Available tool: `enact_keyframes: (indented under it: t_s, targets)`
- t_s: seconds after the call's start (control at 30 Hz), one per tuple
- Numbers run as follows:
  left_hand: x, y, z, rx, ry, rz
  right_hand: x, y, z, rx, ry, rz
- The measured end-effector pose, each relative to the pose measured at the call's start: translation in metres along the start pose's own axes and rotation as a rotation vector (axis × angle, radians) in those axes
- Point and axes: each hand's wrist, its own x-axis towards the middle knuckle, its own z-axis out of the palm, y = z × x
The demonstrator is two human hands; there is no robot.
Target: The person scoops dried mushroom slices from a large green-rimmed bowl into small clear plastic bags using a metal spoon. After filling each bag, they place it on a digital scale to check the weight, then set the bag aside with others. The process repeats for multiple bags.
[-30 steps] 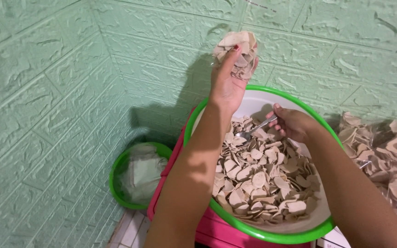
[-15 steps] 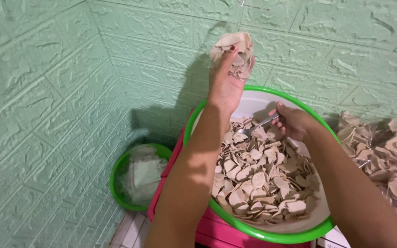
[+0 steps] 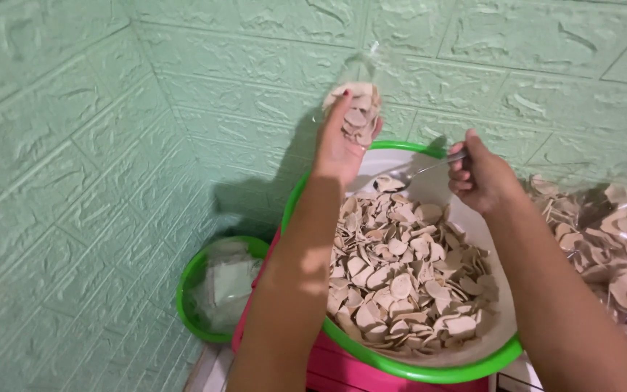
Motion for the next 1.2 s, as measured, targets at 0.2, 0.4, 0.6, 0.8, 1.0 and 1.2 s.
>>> enact_keyframes:
  t_s: [0.2, 0.4, 0.6, 0.8, 1.0, 1.2]
  targets:
    - [-0.033, 0.007, 0.028, 0.326, 0.067, -0.177, -0.026, -0.038, -0.001, 0.265, 0.062, -0.124]
    - [-0.046, 0.008, 0.048, 0.469, -0.008, -0.321, -0.087, -0.074, 0.019, 0.264, 0.274, -0.347]
    - [-0.04, -0.005, 0.033, 0.491, -0.017, -0.387, -0.074, -0.08, -0.001, 0.267, 0.515, -0.519]
    - [-0.045, -0.013, 0.042, 0.395, -0.101, -0.46, -0.096, -0.089, 0.031, 0.207, 0.561, -0.504]
    - [-0.045, -0.022, 0.041, 0.345, -0.18, -0.423, -0.068, -0.068, 0.009, 0.054, 0.469, -0.776]
    - [-0.045, -0.011, 0.047, 0.279, -0.14, -0.326, -0.066, -0.065, 0.004, 0.265, 0.685, -0.903]
